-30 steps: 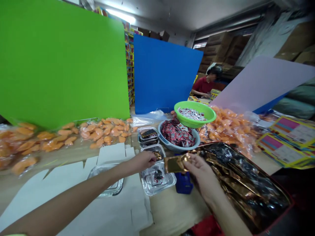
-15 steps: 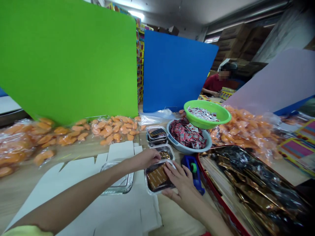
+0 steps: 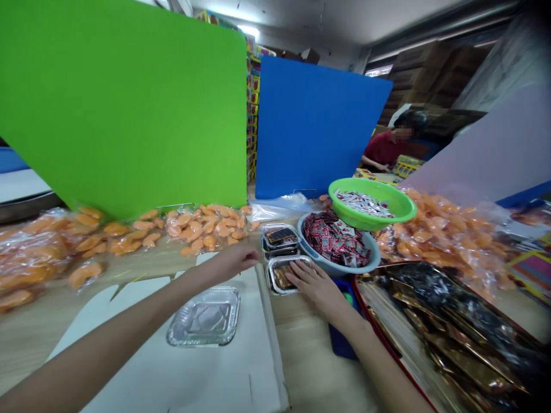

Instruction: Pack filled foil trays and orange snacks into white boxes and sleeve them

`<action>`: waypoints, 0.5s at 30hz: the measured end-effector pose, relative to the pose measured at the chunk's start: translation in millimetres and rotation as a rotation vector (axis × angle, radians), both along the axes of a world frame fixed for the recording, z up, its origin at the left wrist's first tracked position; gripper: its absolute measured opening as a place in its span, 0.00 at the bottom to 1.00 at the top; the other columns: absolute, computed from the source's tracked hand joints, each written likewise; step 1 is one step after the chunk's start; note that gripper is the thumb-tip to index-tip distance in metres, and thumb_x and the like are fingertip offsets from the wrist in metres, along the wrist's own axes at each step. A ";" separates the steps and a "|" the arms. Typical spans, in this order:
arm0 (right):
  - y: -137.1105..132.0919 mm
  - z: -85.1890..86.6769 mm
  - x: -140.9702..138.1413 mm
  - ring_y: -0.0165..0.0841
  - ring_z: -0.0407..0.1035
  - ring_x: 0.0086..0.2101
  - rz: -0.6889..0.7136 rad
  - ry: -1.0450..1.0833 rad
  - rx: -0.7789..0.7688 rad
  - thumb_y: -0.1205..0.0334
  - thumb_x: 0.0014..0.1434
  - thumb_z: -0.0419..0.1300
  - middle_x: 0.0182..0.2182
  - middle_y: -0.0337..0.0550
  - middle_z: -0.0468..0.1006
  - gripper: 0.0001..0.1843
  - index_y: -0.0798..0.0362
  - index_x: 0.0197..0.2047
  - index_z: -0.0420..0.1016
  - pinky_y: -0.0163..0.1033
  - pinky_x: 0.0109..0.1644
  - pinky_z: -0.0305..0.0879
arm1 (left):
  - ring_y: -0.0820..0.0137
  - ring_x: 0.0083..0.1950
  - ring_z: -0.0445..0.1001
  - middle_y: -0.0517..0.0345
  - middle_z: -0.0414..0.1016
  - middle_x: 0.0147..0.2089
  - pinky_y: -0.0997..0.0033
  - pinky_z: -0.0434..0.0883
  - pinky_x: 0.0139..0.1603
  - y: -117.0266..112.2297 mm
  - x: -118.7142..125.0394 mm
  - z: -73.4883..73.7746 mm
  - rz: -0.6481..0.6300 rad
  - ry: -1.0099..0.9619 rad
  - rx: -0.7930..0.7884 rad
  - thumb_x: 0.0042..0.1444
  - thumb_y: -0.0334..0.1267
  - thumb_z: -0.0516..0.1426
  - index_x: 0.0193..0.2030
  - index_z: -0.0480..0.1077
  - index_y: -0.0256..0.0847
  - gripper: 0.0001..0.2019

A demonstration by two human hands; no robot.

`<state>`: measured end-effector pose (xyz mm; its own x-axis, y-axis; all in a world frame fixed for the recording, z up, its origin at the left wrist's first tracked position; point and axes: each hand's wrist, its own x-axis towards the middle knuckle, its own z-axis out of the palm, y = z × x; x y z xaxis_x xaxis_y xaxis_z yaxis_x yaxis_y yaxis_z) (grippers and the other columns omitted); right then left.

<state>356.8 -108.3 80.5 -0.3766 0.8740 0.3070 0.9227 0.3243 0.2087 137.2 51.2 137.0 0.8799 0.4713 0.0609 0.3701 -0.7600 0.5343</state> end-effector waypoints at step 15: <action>14.3 20.5 41.0 0.36 0.60 0.50 -0.533 0.298 0.137 0.55 0.61 0.46 0.48 0.46 0.70 0.17 0.50 0.49 0.67 0.45 0.52 0.52 | 0.72 0.28 0.64 0.60 0.69 0.28 0.76 0.55 0.28 9.9 -72.1 -18.7 0.064 0.365 0.054 0.50 0.41 0.52 0.26 0.65 0.39 0.08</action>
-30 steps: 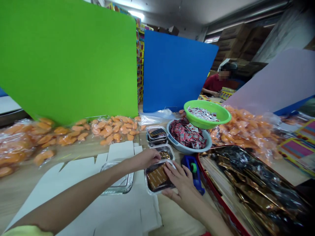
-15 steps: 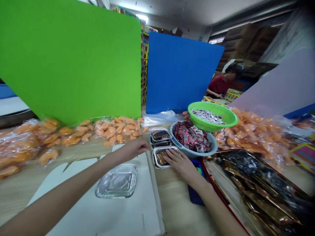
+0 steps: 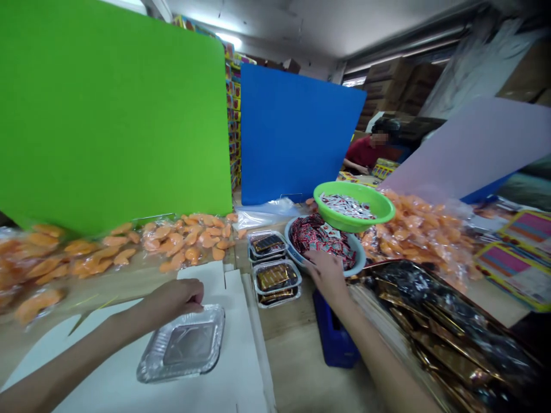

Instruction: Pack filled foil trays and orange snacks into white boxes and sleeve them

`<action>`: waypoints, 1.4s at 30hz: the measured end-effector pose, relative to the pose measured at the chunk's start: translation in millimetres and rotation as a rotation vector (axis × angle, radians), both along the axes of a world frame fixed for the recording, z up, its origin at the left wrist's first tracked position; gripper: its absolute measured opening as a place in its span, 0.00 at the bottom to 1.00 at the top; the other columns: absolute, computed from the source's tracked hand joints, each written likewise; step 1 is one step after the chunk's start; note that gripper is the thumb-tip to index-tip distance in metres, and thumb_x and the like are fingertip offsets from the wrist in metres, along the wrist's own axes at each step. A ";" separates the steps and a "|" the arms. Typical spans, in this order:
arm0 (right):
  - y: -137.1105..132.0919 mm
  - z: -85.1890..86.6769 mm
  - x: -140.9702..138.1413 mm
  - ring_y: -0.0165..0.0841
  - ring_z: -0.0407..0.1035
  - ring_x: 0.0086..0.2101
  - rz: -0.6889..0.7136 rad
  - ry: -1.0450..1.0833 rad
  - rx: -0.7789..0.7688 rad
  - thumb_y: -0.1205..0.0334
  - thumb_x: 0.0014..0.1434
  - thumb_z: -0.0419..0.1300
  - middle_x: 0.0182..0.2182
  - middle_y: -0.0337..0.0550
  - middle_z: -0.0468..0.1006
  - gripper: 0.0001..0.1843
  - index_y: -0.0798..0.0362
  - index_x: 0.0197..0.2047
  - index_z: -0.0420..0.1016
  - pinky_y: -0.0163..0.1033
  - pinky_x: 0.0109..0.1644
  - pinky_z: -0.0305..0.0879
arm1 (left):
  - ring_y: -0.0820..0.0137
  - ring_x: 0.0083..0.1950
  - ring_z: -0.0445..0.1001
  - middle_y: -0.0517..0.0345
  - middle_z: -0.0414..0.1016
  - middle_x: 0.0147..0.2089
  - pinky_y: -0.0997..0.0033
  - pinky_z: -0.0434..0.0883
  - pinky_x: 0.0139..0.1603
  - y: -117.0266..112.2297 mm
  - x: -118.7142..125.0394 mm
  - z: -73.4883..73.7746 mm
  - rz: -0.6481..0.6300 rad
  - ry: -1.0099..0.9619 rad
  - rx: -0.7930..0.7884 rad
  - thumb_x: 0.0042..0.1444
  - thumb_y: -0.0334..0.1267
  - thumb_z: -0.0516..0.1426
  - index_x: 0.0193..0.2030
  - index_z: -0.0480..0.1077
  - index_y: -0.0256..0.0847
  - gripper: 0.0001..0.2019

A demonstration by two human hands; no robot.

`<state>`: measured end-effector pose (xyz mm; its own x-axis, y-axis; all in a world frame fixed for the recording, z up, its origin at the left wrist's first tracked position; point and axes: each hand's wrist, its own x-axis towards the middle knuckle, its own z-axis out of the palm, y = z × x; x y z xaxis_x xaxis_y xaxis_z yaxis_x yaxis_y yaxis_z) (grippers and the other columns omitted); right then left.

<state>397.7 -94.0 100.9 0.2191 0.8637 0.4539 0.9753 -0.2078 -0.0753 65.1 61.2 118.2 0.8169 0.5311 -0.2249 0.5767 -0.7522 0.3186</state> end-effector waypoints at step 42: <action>-33.3 41.1 51.1 0.44 0.63 0.43 -0.524 0.024 -0.010 0.57 0.58 0.49 0.36 0.50 0.74 0.15 0.54 0.33 0.74 0.50 0.44 0.53 | 0.74 0.28 0.68 0.61 0.74 0.29 0.78 0.57 0.28 -61.0 128.8 -7.7 -0.227 -0.206 -0.153 0.51 0.35 0.50 0.33 0.72 0.42 0.09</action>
